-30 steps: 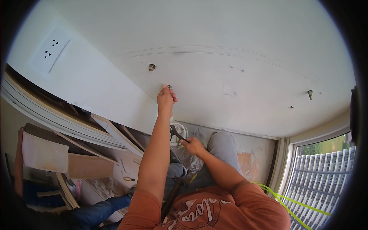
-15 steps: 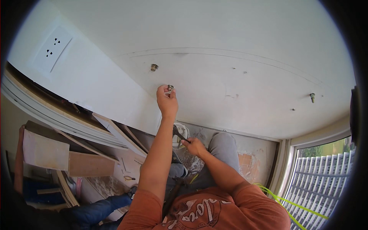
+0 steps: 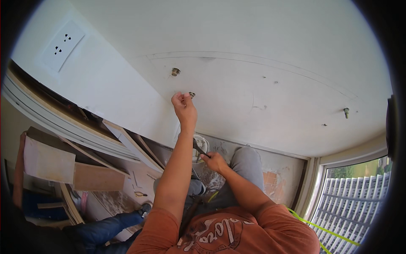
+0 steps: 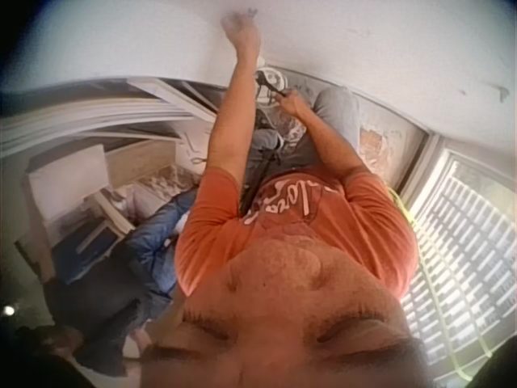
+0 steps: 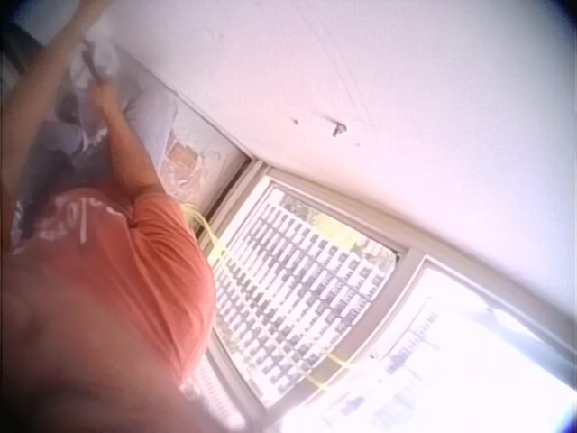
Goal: The person sits on the floor and installs metal fixtures into the ceiling using a wrench, hammer, and screwdriver. They tighten bolts and secure the fixtures in place while another person stands nearby holding a wooden board.
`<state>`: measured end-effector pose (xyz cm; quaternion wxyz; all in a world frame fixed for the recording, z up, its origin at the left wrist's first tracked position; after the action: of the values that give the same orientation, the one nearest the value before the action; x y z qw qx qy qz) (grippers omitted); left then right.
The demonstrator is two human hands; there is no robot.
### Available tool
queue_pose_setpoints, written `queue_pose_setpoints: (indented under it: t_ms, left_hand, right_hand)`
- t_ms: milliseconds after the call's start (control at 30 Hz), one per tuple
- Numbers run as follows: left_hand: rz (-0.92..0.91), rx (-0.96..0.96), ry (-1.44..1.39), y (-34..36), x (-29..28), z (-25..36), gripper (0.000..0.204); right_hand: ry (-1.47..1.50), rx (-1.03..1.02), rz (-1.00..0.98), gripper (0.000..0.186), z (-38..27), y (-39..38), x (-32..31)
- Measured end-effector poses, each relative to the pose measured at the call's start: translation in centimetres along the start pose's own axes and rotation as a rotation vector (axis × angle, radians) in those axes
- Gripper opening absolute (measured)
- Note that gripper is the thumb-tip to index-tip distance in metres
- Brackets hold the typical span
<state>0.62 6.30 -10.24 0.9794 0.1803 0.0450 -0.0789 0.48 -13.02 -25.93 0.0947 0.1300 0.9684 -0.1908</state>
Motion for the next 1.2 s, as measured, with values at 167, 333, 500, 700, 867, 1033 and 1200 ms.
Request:
queue_pose_setpoints:
  t_ms: [167, 333, 500, 700, 867, 1033, 1200]
  left_hand:
    - [-0.095, -0.22, -0.151, -0.9, 0.7, -0.5, 0.038]
    - [-0.016, 0.011, 0.147, -2.2, 1.3, 1.5, 0.033]
    - [-0.041, 0.024, 0.094, -0.7, 0.6, 0.0, 0.029]
    - [-0.109, -0.386, -0.216, -1.5, 2.0, -0.1, 0.028]
    - [0.043, 0.14, 0.157, -1.3, 1.1, 0.2, 0.024]
    - [-0.045, -0.086, 0.095, -1.1, 1.5, 0.0, 0.024]
    - [-0.253, -0.747, -0.488, -1.9, 2.2, -1.1, 0.034]
  right_hand:
    - [0.03, 0.066, -0.008, 0.047, 0.4, -0.1, -0.3]
    - [0.011, 0.011, 0.025, 0.048, 0.6, 0.2, -0.1]
    - [0.022, 0.025, -0.014, 0.049, -0.3, 0.1, 0.1]
    - [0.024, -0.008, 0.025, 0.048, 0.7, 0.3, -0.4]
    - [0.009, 0.008, -0.002, 0.047, 0.2, 0.3, 0.2]
    - [0.007, 0.038, -0.024, 0.047, 0.6, 0.4, 0.3]
    - [0.022, 0.02, -0.016, 0.046, 0.6, 0.4, 0.3]
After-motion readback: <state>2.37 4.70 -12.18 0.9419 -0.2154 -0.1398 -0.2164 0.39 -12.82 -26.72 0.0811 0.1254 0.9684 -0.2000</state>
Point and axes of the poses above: each hand's wrist, its own y-axis towards the middle knuckle, its own x-axis out of the palm, z = x × y, the point moved 5 cm from there along y, towards the middle knuckle, and after that the axes turned 4 degrees about -z, right-handed, at the moved point
